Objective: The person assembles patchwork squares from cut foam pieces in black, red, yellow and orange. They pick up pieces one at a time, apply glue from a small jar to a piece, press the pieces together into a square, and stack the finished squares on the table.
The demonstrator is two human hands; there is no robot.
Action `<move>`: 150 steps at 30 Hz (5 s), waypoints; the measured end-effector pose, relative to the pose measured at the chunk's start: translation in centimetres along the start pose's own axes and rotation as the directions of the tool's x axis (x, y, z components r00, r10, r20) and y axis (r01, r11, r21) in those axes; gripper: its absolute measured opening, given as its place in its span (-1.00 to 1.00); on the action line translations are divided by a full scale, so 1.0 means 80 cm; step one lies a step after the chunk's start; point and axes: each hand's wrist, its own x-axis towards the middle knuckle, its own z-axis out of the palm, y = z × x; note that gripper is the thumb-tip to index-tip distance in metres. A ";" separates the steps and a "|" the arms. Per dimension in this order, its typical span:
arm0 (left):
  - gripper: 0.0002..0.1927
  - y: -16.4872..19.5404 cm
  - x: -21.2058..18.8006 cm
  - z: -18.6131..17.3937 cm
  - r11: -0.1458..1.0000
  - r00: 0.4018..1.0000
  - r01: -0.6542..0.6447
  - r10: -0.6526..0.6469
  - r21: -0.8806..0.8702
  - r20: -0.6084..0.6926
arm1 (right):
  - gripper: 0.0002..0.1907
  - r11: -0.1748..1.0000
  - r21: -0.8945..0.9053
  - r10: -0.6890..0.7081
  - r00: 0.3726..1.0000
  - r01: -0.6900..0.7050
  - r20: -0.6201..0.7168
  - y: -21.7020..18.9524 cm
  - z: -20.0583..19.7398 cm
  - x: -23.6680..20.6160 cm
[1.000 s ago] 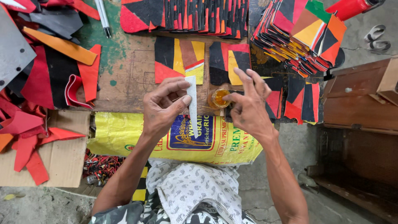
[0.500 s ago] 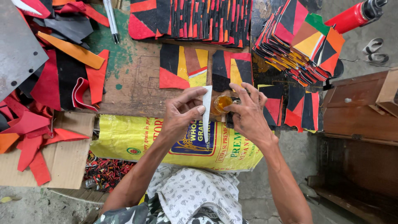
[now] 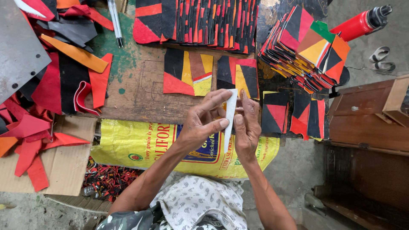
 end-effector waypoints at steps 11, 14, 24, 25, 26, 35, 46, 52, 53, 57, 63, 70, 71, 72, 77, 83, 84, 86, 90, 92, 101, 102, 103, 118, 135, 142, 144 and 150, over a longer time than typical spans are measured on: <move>-0.34 0.001 0.003 0.001 0.999 1.000 -0.012 0.012 0.033 0.023 | -0.52 1.000 0.011 -0.001 1.000 0.001 0.024 0.005 -0.006 -0.003; -0.35 0.002 0.007 -0.002 0.998 1.000 -0.029 0.029 0.047 0.004 | -0.52 0.995 -0.096 -0.023 0.999 0.026 0.036 0.004 -0.006 -0.009; -0.32 0.006 0.018 -0.008 0.939 0.975 0.176 -0.208 -0.295 -0.083 | -0.64 0.935 -0.274 -0.250 0.967 0.227 -0.054 -0.008 -0.015 -0.027; -0.36 0.006 0.018 -0.008 0.965 0.987 0.118 -0.140 -0.235 -0.079 | -0.60 0.967 -0.194 -0.181 0.982 0.166 -0.063 -0.009 -0.015 -0.027; -0.40 0.006 0.019 -0.007 0.983 0.995 0.059 -0.072 -0.173 -0.070 | -0.54 0.988 -0.113 -0.110 0.992 0.102 -0.067 -0.009 -0.014 -0.026; -0.35 0.014 0.020 -0.003 0.996 0.997 -0.030 0.024 0.086 0.071 | -0.36 0.999 -0.039 -0.021 0.993 0.026 0.116 0.010 -0.015 -0.005; -0.34 0.015 0.021 -0.003 0.998 0.999 -0.017 0.013 0.067 0.052 | -0.42 0.895 -0.359 -0.253 0.964 0.264 0.079 0.004 -0.017 0.003; -0.34 0.009 0.019 -0.002 0.990 0.995 -0.048 0.036 0.130 0.091 | -0.40 0.897 -0.355 -0.247 0.965 0.264 0.093 0.009 -0.020 0.021; -0.34 0.008 0.022 -0.003 0.995 0.996 -0.045 0.038 0.090 0.076 | -0.40 0.882 -0.368 -0.273 0.956 0.294 0.109 0.008 -0.019 0.019; -0.33 0.010 0.032 -0.007 0.995 0.997 -0.082 0.083 0.051 -0.002 | -0.46 0.852 -0.399 -0.322 0.940 0.339 0.112 -0.002 -0.011 -0.003; -0.25 0.010 0.041 -0.007 0.997 0.997 -0.071 0.072 0.009 -0.038 | -0.49 0.829 -0.448 -0.329 0.940 0.335 0.093 -0.008 -0.011 -0.012; -0.18 0.014 0.042 -0.007 0.997 0.997 -0.072 0.073 0.036 -0.032 | -0.54 0.794 -0.499 -0.352 0.931 0.349 0.090 -0.014 -0.013 -0.007; -0.18 0.015 0.042 -0.007 0.997 0.998 -0.060 0.062 0.041 -0.031 | -0.54 0.791 -0.503 -0.354 0.931 0.349 0.090 -0.014 -0.013 -0.008; -0.17 0.016 0.043 -0.007 0.998 0.998 -0.050 0.051 0.047 -0.031 | -0.55 0.785 -0.507 -0.366 0.927 0.356 0.085 -0.015 -0.013 -0.007; -0.17 0.014 0.045 -0.006 0.997 0.995 -0.074 0.074 -0.002 -0.065 | -0.58 0.733 -0.546 -0.437 0.896 0.405 0.078 -0.018 -0.014 -0.008; -0.15 0.011 0.045 -0.011 0.996 0.997 -0.046 0.041 -0.079 -0.059 | -0.61 0.756 -0.527 -0.444 0.896 0.388 0.023 -0.022 -0.024 -0.006; -0.14 0.010 0.044 -0.012 0.995 0.998 -0.032 0.027 -0.093 -0.052 | -0.57 0.772 -0.498 -0.426 0.903 0.395 0.057 -0.021 -0.024 -0.007; -0.12 0.008 0.044 -0.013 0.985 0.999 -0.001 -0.007 -0.172 -0.047 | -0.48 0.801 -0.439 -0.393 0.911 0.406 0.126 -0.020 -0.023 -0.008; -0.08 0.004 0.044 -0.014 0.963 0.998 0.029 -0.041 -0.266 -0.039 | -0.52 0.834 -0.377 -0.392 0.914 0.402 0.107 -0.019 -0.028 -0.010; -0.05 0.002 0.041 -0.015 0.942 0.997 0.074 -0.075 -0.328 0.008 | -0.48 0.833 -0.403 -0.334 0.925 0.380 0.182 -0.014 -0.030 -0.002; -0.07 -0.005 0.042 -0.018 0.940 0.999 0.033 -0.043 -0.338 -0.022 | -0.43 0.803 -0.466 -0.335 0.928 0.373 0.165 -0.011 -0.025 -0.014; -0.08 -0.005 0.044 -0.019 0.940 0.999 0.014 -0.025 -0.341 -0.029 | -0.44 0.794 -0.472 -0.351 0.923 0.383 0.158 -0.012 -0.026 -0.016; -0.08 -0.005 0.044 -0.019 0.941 0.999 0.014 -0.029 -0.337 -0.037 | -0.46 0.786 -0.477 -0.366 0.918 0.393 0.154 -0.012 -0.027 -0.018; -0.04 -0.004 0.038 -0.018 0.912 0.992 0.122 -0.126 -0.392 0.017 | -0.47 0.873 -0.342 -0.298 0.935 0.348 0.192 -0.001 -0.035 0.001; -0.06 0.014 0.021 0.001 0.851 0.965 0.234 -0.146 -0.471 0.216 | -0.43 0.869 -0.422 -0.244 0.966 0.259 0.089 0.018 -0.040 0.038; -0.16 0.019 0.009 -0.029 0.988 0.978 0.155 -0.150 -0.021 0.145 | -0.67 0.794 -0.565 -0.110 0.967 0.225 0.231 0.011 -0.065 0.053; -0.31 0.016 0.012 -0.039 0.976 0.997 -0.006 -0.012 0.220 0.079 | -0.66 0.722 -0.627 -0.096 0.940 0.291 0.326 0.010 -0.065 0.044; -0.65 -0.007 0.021 -0.046 0.924 0.972 -0.023 0.110 0.382 -0.209 | -0.66 0.640 -0.678 -0.027 0.893 0.360 0.449 0.020 -0.058 0.037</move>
